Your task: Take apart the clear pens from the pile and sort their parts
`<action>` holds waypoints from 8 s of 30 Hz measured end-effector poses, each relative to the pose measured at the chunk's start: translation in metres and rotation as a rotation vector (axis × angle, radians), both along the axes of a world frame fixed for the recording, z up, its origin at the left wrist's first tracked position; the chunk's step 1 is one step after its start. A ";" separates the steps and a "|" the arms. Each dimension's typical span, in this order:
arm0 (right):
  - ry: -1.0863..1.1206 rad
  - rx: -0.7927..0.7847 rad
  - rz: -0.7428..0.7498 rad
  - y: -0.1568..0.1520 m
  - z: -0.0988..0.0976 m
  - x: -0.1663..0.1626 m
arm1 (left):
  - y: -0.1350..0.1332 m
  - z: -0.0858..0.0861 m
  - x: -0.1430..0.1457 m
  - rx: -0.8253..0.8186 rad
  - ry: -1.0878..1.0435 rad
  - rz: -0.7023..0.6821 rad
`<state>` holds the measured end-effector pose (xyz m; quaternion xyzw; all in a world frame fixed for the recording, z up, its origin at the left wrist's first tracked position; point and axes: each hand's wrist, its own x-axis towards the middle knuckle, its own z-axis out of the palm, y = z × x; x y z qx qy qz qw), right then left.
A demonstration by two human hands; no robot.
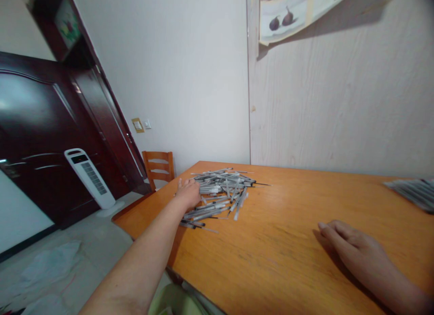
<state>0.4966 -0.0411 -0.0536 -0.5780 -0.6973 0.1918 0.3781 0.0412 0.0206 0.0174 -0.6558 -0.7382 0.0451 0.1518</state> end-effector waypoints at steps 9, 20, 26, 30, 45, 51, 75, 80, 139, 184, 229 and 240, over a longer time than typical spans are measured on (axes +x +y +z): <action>-0.009 -0.007 0.025 0.003 -0.007 0.002 | -0.010 0.015 0.007 0.078 0.021 0.004; 0.001 -0.027 0.019 0.011 -0.016 0.003 | -0.027 0.032 0.076 0.080 -0.071 -0.048; 0.010 -0.017 0.026 0.009 -0.012 0.001 | -0.036 0.026 0.142 -0.023 -0.184 -0.086; 0.012 -0.020 0.023 0.009 -0.011 0.000 | -0.036 0.014 0.176 -0.083 -0.289 -0.052; -0.020 0.007 0.043 0.014 -0.017 0.000 | -0.021 -0.020 0.212 -0.067 -0.342 0.132; -0.023 0.024 0.055 0.015 -0.015 0.000 | -0.022 -0.022 0.216 -0.039 -0.303 0.146; 0.013 0.056 0.042 0.014 -0.007 -0.007 | -0.044 -0.029 0.218 0.197 -0.308 0.091; 0.018 0.059 0.029 0.012 -0.004 -0.008 | -0.041 -0.031 0.214 0.194 -0.307 0.080; 0.238 0.072 -0.050 0.018 0.002 -0.012 | -0.035 -0.015 0.247 0.292 -1.255 -0.258; 1.004 -0.139 -0.042 0.022 0.040 0.020 | -0.037 -0.023 0.332 -0.600 -2.209 -0.435; 1.038 -0.061 0.002 0.019 0.037 0.025 | -0.046 -0.020 0.346 -0.738 -2.062 -0.455; 1.038 -0.017 0.017 0.018 0.037 0.024 | -0.043 -0.022 0.344 -0.838 -2.183 -0.442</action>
